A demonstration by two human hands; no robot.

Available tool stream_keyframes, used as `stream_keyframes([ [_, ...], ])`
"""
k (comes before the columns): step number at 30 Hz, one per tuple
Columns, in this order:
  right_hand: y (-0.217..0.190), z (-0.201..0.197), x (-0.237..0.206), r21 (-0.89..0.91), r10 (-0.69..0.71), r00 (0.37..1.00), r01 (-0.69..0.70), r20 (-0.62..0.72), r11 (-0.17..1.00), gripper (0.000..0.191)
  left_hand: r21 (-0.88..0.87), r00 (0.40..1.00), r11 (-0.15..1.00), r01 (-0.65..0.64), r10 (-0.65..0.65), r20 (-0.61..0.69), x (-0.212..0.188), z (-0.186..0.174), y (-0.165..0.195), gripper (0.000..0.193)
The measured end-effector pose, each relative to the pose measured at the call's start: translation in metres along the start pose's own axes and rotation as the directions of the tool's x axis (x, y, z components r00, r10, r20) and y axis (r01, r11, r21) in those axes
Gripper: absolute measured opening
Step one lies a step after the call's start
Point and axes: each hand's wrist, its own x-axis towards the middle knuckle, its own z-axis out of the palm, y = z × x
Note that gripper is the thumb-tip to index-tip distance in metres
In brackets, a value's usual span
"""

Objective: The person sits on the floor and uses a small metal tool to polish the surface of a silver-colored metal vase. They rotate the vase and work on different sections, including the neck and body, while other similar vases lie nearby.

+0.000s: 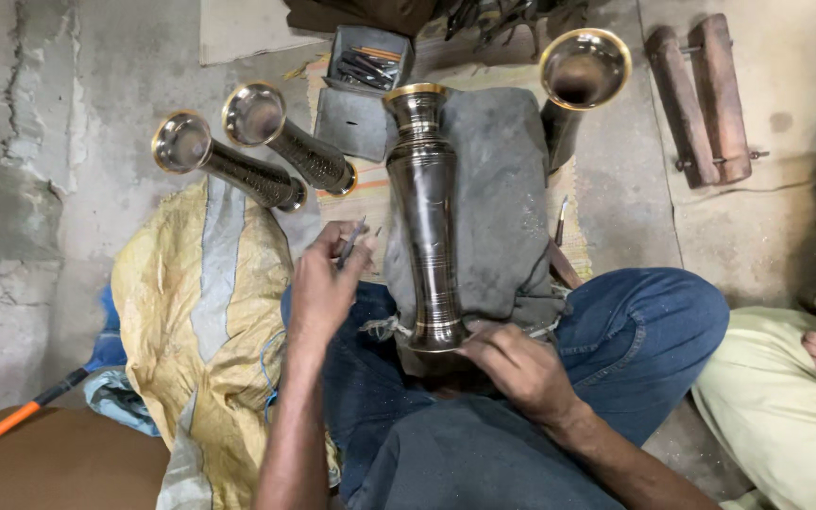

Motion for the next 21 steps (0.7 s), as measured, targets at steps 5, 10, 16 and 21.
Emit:
stream_keyframes([
  [5,0.014,0.019,-0.004,-0.040,0.152,0.985,-0.150,0.079,0.988,0.019,-0.067,0.996,0.996,0.063,-0.067,-0.065,-0.018,0.012,-0.007,0.049],
  [10,0.017,0.004,0.005,0.061,0.184,0.965,-0.198,0.186,0.978,0.043,0.042,0.962,0.974,-0.223,0.226,-0.153,-0.025,0.011,0.002,0.024],
  [16,0.044,0.006,0.088,0.087,0.270,0.959,-0.263,-0.088,0.961,0.104,0.079,0.973,0.979,-0.190,0.198,-0.118,-0.023,0.000,0.034,0.023],
  [21,0.051,0.030,0.155,0.231,0.329,0.944,-0.314,-0.028,0.921,0.133,0.225,0.989,0.965,-0.132,0.142,-0.029,-0.002,-0.012,0.055,0.023],
])
